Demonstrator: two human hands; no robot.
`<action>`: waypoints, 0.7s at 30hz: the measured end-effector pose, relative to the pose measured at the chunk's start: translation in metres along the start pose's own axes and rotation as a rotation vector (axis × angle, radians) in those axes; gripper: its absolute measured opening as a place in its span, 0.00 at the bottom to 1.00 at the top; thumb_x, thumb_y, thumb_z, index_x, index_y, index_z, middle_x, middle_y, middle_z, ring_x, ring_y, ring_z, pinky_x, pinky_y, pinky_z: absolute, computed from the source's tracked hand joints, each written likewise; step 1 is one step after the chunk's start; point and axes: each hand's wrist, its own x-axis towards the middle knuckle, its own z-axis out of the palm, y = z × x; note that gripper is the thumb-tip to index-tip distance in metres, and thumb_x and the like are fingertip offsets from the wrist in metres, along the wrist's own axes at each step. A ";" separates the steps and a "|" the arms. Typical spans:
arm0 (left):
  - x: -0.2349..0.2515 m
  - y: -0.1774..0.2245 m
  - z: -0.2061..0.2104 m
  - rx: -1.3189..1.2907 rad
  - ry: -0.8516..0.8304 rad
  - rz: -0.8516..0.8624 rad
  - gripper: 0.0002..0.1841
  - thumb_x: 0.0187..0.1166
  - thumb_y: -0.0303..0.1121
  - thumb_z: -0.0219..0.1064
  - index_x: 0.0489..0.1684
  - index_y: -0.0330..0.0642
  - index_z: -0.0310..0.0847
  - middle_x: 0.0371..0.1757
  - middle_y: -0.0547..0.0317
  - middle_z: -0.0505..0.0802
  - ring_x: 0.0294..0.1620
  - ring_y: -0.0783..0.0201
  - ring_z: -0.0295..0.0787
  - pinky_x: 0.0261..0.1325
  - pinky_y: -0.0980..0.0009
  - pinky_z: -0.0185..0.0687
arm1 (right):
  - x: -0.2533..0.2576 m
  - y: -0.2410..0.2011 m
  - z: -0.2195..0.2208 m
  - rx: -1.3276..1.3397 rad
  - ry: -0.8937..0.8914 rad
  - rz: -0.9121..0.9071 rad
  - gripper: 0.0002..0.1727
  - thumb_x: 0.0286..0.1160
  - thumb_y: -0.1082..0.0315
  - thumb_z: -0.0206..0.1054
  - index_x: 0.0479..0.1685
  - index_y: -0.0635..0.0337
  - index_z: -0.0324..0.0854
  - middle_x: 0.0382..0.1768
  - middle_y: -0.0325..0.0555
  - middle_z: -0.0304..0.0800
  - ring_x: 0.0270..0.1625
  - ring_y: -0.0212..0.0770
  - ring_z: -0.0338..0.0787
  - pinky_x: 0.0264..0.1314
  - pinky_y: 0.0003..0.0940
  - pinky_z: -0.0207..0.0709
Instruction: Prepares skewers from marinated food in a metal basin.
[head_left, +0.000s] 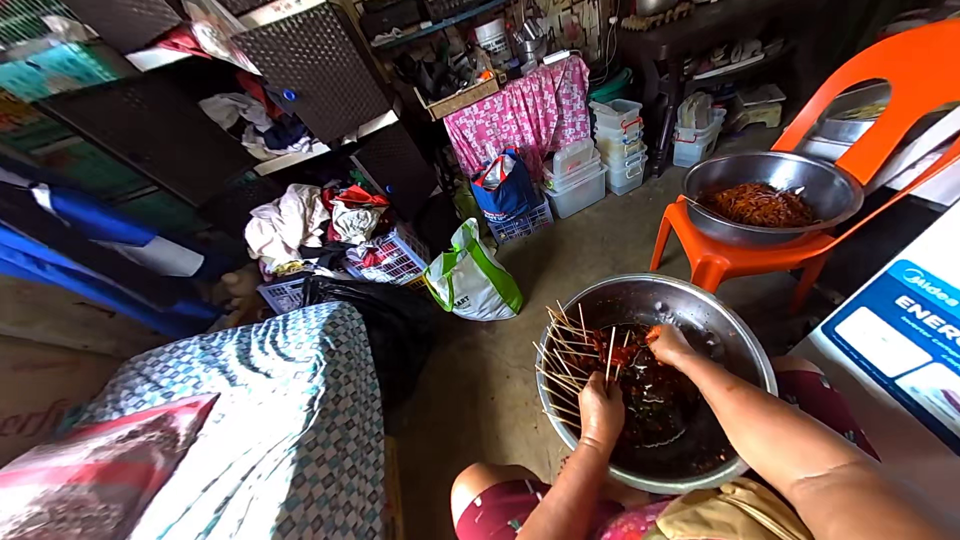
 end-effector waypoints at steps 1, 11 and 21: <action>0.000 0.000 0.000 0.004 0.001 0.002 0.11 0.84 0.30 0.62 0.50 0.31 0.85 0.40 0.44 0.91 0.43 0.52 0.90 0.54 0.52 0.84 | 0.001 0.001 0.000 0.010 0.011 0.007 0.19 0.81 0.69 0.63 0.66 0.71 0.80 0.63 0.70 0.84 0.63 0.63 0.88 0.69 0.61 0.79; -0.001 -0.001 0.000 -0.008 -0.002 -0.005 0.11 0.84 0.30 0.62 0.51 0.31 0.85 0.40 0.44 0.91 0.43 0.53 0.90 0.54 0.53 0.84 | -0.004 -0.001 -0.003 -0.114 0.078 0.001 0.21 0.80 0.64 0.67 0.65 0.69 0.81 0.67 0.66 0.84 0.71 0.61 0.84 0.75 0.60 0.75; -0.003 -0.001 -0.001 -0.004 0.011 0.004 0.11 0.84 0.29 0.61 0.51 0.32 0.86 0.39 0.45 0.91 0.41 0.53 0.89 0.53 0.53 0.84 | 0.002 0.002 0.033 -0.574 -0.088 -0.349 0.29 0.70 0.73 0.69 0.76 0.60 0.78 0.84 0.59 0.69 0.90 0.67 0.56 0.83 0.71 0.59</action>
